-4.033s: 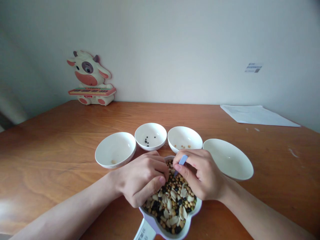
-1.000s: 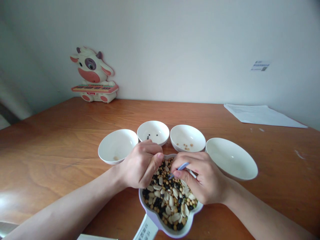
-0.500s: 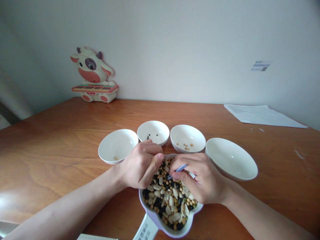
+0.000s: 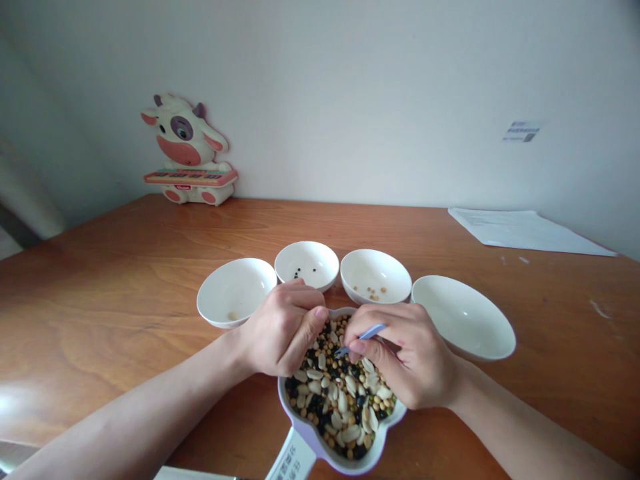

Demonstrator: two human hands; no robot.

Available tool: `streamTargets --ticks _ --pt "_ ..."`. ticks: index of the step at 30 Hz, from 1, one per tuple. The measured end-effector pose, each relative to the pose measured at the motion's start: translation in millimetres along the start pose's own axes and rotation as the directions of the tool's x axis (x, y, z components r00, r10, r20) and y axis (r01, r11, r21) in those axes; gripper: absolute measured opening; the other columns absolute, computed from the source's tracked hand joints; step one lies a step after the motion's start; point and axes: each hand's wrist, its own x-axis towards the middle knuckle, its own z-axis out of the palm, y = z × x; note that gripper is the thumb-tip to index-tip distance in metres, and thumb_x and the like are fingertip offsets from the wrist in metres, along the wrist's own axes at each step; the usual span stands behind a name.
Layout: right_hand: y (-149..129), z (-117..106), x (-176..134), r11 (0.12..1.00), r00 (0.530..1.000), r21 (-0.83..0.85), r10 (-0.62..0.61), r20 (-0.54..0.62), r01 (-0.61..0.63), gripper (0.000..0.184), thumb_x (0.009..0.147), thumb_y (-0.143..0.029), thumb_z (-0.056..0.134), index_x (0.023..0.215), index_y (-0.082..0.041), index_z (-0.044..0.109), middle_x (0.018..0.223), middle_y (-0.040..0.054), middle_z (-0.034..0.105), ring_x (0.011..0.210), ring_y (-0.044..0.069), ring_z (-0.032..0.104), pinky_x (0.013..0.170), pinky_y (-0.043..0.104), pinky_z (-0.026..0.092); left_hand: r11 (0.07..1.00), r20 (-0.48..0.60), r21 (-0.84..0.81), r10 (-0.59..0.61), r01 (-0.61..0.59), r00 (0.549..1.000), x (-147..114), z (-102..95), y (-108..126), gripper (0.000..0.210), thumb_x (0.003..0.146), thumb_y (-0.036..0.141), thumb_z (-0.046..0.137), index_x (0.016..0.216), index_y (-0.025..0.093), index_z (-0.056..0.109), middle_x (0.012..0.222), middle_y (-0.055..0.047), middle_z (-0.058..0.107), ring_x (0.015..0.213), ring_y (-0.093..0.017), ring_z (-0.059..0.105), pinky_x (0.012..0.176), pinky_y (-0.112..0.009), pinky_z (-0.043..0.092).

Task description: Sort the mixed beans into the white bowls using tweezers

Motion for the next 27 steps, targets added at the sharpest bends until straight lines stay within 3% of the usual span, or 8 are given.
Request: streamTargets --ticks 4,8,12,16,20,23,27 --pt "-6 -10 2 0.998 0.997 -0.061 -0.001 -0.078 -0.004 0.016 0.088 -0.009 0.051 0.079 -0.015 0.063 0.066 0.0043 0.064 0.059 0.014 0.060 0.057 0.026 0.048 1.000 -0.004 -0.020 0.010 -0.010 1.000 1 -0.8 1 0.054 0.102 0.023 0.022 0.058 0.015 0.051 0.061 -0.008 0.058 0.056 -0.015 0.054 0.063 -0.034 0.045" --pt "-12 -32 2 0.958 0.976 -0.277 0.015 -0.215 -0.076 0.016 0.087 -0.009 0.053 0.080 -0.019 0.064 0.067 0.0029 0.067 0.061 0.016 0.064 0.057 0.027 0.048 1.000 -0.011 -0.031 -0.002 0.002 1.000 1 -1.5 3 0.052 0.102 0.024 0.024 0.057 0.015 0.050 0.062 -0.008 0.058 0.055 -0.015 0.053 0.061 -0.033 0.044" --pt "-8 -54 0 0.817 0.915 -0.523 0.013 -0.402 -0.242 0.012 0.087 -0.014 0.058 0.079 -0.020 0.065 0.066 0.0018 0.071 0.061 0.017 0.067 0.059 0.027 0.048 0.999 -0.016 -0.042 0.001 -0.002 1.000 1 -1.4 4 0.052 0.102 0.025 0.023 0.058 0.016 0.049 0.062 -0.007 0.058 0.055 -0.015 0.053 0.061 -0.033 0.044" --pt "4 -67 -1 0.701 0.852 -0.582 0.070 -0.519 -0.413 0.013 0.086 -0.017 0.057 0.075 -0.019 0.064 0.063 0.0025 0.071 0.059 0.018 0.067 0.056 0.026 0.046 0.999 -0.013 -0.045 -0.015 0.014 1.000 1 -1.2 5 0.051 0.102 0.026 0.022 0.061 0.016 0.049 0.061 -0.007 0.058 0.055 -0.015 0.053 0.061 -0.033 0.043" --pt "15 -75 0 0.513 0.818 -0.643 0.272 -0.507 -0.569 0.014 0.080 -0.014 0.055 0.071 -0.019 0.064 0.058 0.0027 0.068 0.057 0.020 0.065 0.058 0.028 0.042 0.998 -0.009 -0.053 -0.017 0.016 1.000 0 -0.8 5 0.051 0.103 0.028 0.022 0.061 0.016 0.049 0.061 -0.007 0.058 0.055 -0.015 0.053 0.060 -0.032 0.042" --pt "21 -78 1 0.371 0.781 -0.701 0.430 -0.452 -0.609 0.014 0.075 -0.013 0.056 0.064 -0.019 0.062 0.055 0.0034 0.064 0.055 0.021 0.060 0.055 0.029 0.036 0.998 -0.007 -0.059 -0.009 0.009 1.000 0 -0.5 4 0.052 0.103 0.027 0.021 0.061 0.015 0.050 0.062 -0.007 0.058 0.056 -0.015 0.052 0.061 -0.032 0.042" --pt "25 -74 1 0.388 0.778 -0.725 0.538 -0.323 -0.569 0.018 0.075 -0.012 0.053 0.060 -0.019 0.060 0.055 0.0036 0.062 0.053 0.018 0.056 0.054 0.029 0.029 0.995 0.064 -0.094 -0.030 0.036 0.998 2 -2.2 5 0.054 0.103 0.033 0.021 0.068 0.014 0.058 0.070 -0.010 0.062 0.065 -0.018 0.055 0.067 -0.034 0.046"
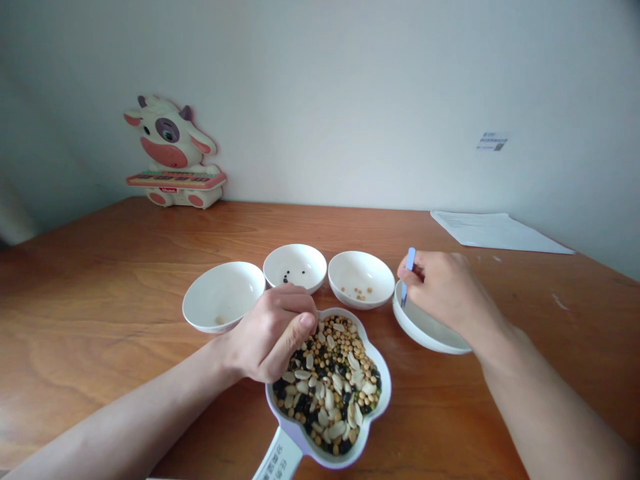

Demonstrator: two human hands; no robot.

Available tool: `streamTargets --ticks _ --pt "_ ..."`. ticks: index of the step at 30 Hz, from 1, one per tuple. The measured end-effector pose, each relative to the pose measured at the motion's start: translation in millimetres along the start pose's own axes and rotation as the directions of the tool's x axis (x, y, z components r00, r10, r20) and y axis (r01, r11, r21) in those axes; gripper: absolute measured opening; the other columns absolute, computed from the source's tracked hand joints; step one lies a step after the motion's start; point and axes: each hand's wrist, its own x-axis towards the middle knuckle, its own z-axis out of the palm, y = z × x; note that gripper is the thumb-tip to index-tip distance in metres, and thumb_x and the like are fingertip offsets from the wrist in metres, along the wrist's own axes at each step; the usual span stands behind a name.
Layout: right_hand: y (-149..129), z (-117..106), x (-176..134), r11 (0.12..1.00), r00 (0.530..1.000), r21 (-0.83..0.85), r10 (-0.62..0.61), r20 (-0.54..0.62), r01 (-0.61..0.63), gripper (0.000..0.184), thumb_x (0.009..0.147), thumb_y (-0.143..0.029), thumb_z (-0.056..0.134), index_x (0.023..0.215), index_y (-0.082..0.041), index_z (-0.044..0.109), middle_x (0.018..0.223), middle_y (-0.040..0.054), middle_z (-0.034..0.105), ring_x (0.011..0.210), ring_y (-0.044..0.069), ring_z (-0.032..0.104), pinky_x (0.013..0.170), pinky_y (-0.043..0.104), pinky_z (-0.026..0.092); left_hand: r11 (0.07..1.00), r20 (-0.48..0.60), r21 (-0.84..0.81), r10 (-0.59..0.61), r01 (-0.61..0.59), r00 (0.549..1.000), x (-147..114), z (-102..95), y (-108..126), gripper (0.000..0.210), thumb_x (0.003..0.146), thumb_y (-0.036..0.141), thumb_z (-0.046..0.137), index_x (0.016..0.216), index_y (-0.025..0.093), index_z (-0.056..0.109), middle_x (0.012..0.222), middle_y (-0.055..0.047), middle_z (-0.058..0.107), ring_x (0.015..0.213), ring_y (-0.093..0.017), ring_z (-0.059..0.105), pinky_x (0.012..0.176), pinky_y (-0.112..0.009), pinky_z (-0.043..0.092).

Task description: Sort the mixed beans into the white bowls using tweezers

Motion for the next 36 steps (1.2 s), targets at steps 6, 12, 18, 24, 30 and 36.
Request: streamTargets --ticks 6,12,18,24,30,36 --pt "-5 6 -2 0.998 0.997 0.043 -0.037 0.070 0.034 0.019 0.076 -0.012 0.051 0.060 -0.018 0.060 0.057 0.0038 0.064 0.054 0.017 0.056 0.053 0.029 0.026 1.000 0.205 -0.005 -0.022 0.024 0.978 5 -1.2 1 0.064 0.102 0.046 0.012 0.111 0.010 0.064 0.113 -0.018 0.065 0.102 -0.027 0.059 0.095 -0.046 0.046" --pt "-4 6 -1 0.994 0.998 0.099 -0.055 0.015 0.054 0.020 0.075 -0.014 0.052 0.059 -0.019 0.062 0.053 0.0034 0.063 0.049 0.017 0.055 0.051 0.029 0.026 0.997 0.264 0.005 -0.070 0.071 0.962 4 2.0 1 0.063 0.101 0.049 0.015 0.138 0.009 0.048 0.139 -0.019 0.053 0.130 -0.029 0.049 0.110 -0.047 0.039" --pt "-7 7 -2 0.993 0.999 0.120 -0.026 0.028 0.022 0.020 0.077 -0.015 0.052 0.061 -0.019 0.063 0.053 0.0039 0.065 0.050 0.017 0.056 0.051 0.028 0.028 0.982 0.300 0.026 -0.186 0.188 0.936 2 4.3 -1 0.068 0.101 0.050 0.011 0.143 0.006 0.042 0.148 -0.019 0.045 0.141 -0.028 0.037 0.117 -0.047 0.030" --pt "-11 10 -4 0.988 0.999 0.154 -0.014 0.037 0.008 0.018 0.078 -0.015 0.053 0.063 -0.018 0.063 0.060 0.0045 0.069 0.053 0.016 0.060 0.053 0.027 0.032 0.965 0.315 0.054 -0.260 0.256 0.913 0 4.8 -1 0.071 0.101 0.053 0.012 0.145 0.005 0.039 0.150 -0.020 0.041 0.142 -0.029 0.036 0.118 -0.048 0.030" --pt "-14 12 -6 0.980 1.000 0.197 -0.014 0.006 0.012 0.019 0.082 -0.018 0.053 0.070 -0.017 0.067 0.062 0.0054 0.071 0.056 0.018 0.064 0.053 0.025 0.036 0.968 0.309 0.053 -0.250 0.246 0.918 1 5.2 1 0.070 0.101 0.052 0.013 0.144 0.005 0.042 0.148 -0.019 0.045 0.139 -0.031 0.040 0.116 -0.049 0.032" --pt "-17 13 -8 0.980 1.000 0.198 -0.006 0.007 0.005 0.017 0.083 -0.018 0.054 0.071 -0.017 0.066 0.064 0.0048 0.071 0.057 0.018 0.064 0.055 0.025 0.038 0.975 0.302 0.042 -0.219 0.217 0.928 1 3.8 3 0.062 0.102 0.046 0.018 0.141 0.006 0.044 0.143 -0.018 0.051 0.135 -0.028 0.046 0.113 -0.044 0.037"
